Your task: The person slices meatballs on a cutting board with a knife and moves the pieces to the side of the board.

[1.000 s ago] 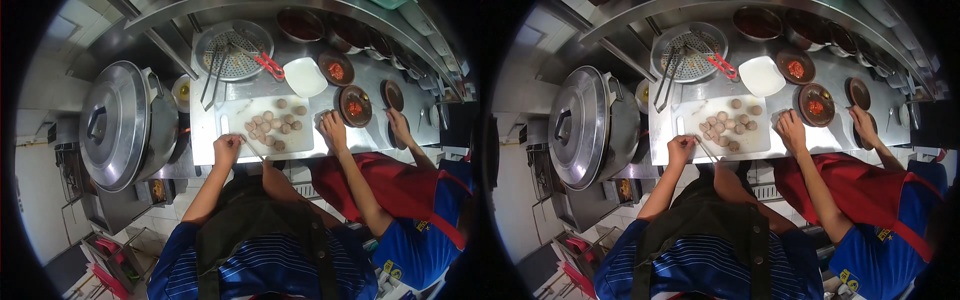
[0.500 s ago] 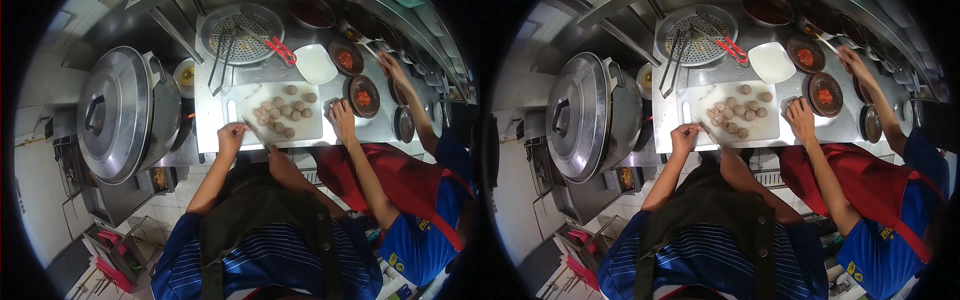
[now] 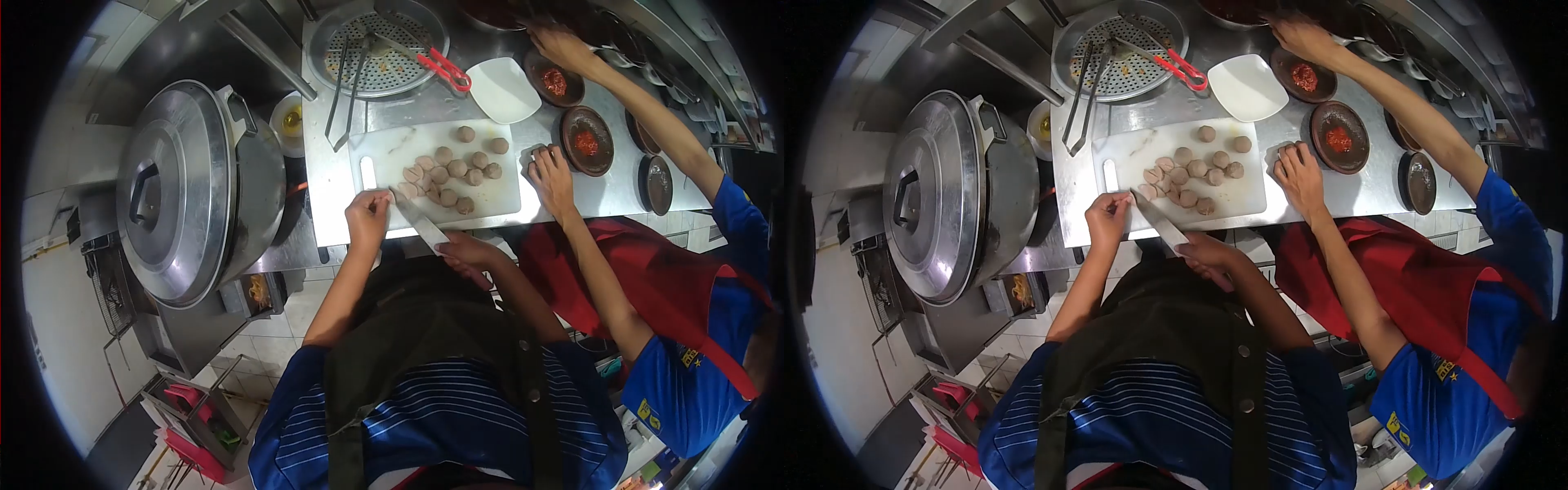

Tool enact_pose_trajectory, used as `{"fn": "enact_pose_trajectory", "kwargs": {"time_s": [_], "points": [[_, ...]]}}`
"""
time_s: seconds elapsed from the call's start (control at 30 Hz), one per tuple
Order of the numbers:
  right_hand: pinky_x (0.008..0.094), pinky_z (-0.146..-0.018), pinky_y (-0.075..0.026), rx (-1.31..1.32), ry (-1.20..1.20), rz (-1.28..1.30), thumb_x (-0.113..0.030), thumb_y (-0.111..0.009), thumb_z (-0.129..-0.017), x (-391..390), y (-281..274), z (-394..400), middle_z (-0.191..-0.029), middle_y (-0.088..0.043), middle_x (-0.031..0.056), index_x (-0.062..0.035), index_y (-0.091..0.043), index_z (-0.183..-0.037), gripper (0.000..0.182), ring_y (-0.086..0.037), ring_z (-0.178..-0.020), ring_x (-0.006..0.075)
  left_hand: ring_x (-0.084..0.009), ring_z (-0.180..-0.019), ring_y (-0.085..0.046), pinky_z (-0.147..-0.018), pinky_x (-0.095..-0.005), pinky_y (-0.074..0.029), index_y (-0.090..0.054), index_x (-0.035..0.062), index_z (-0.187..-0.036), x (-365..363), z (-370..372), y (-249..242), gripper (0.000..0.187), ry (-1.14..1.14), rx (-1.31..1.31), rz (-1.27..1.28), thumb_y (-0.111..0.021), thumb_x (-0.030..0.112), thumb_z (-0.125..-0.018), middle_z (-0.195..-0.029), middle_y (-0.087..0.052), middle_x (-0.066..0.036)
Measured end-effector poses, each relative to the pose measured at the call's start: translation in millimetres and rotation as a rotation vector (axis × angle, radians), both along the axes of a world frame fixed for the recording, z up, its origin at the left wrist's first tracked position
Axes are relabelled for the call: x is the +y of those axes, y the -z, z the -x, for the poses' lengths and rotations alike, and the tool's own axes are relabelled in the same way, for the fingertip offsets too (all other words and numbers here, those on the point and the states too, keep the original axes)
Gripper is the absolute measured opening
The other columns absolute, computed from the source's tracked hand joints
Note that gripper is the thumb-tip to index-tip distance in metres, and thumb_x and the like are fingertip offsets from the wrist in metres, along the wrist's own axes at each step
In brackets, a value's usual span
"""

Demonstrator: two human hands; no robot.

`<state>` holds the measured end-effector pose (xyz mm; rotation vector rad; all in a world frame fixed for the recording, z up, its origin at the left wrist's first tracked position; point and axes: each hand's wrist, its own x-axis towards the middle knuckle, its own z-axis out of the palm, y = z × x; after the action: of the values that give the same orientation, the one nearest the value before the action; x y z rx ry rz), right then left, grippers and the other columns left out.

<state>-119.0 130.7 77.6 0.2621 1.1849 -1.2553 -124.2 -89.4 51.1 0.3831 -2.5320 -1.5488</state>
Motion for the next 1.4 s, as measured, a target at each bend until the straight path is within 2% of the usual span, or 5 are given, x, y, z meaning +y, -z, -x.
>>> {"fn": "enact_pose_trajectory", "kwargs": {"time_s": [0.23,0.47,0.77,1.13,1.4], "points": [[0.0221,-0.035,-0.027,0.268,-0.179,-0.119,-0.028,-0.048,-0.089,45.3,-46.5,-13.2,-0.058,-0.04,-0.0029,-0.0077,-0.042,-0.103,0.025,-0.034,-0.043,0.005,-0.0176,-0.066,-0.06,-0.06,-0.0271,-0.048,-0.066,-0.0002,-0.088,2.1,16.9,-20.5,0.015,0.063,-0.008,0.025,-0.065,0.002,-0.074,-0.082,-0.063,-0.013],[0.021,-0.034,-0.025,0.396,0.313,-0.262,-0.021,-0.048,-0.089,75.1,-95.6,-10.0,-0.056,-0.036,-0.0049,-0.0073,-0.047,-0.101,0.018,-0.032,-0.042,0.0032,-0.0325,-0.088,-0.056,-0.079,-0.0384,-0.046,-0.064,0.0023,-0.094,35.8,78.1,-23.6,0.03,0.335,0.176,0.347,-0.067,0.011,-0.066,-0.096,-0.058,-0.015],[0.0205,-0.033,-0.023,0.442,0.457,-0.275,-0.02,-0.049,-0.09,88.0,-97.5,-21.7,-0.055,-0.034,-0.0061,-0.0089,-0.046,-0.094,0.012,-0.028,-0.04,0.0024,-0.0299,-0.083,-0.058,-0.074,-0.0373,-0.048,-0.061,0.0023,-0.087,53.8,79.4,-70.9,0.028,0.622,-0.207,0.403,-0.071,0.012,-0.062,-0.091,-0.058,-0.013],[0.0202,-0.037,-0.028,0.502,0.458,-0.326,-0.022,-0.051,-0.089,84.1,-90.8,-24.9,-0.061,-0.039,-0.0035,-0.0021,-0.048,-0.105,0.026,-0.033,-0.045,0.0022,-0.028,-0.076,-0.058,-0.067,-0.0355,-0.047,-0.062,0.0052,-0.086,62.2,66.2,-45.7,0.033,0.511,0.125,0.622,-0.074,0.015,-0.057,-0.084,-0.058,-0.011],[0.049,-0.067,-0.041,1.086,-0.043,-0.224,-0.019,-0.047,-0.087,19.9,-31.0,-34.9,-0.079,-0.055,0.027,0.003,-0.048,-0.098,0.025,-0.053,-0.078,0.0467,-0.0142,-0.067,-0.059,-0.058,-0.0257,-0.049,-0.06,-0.0004,-0.095,-27.7,15.6,-48.0,0.037,0.059,-0.029,-0.092,-0.069,0.002,-0.059,-0.086,-0.064,-0.009]]}}
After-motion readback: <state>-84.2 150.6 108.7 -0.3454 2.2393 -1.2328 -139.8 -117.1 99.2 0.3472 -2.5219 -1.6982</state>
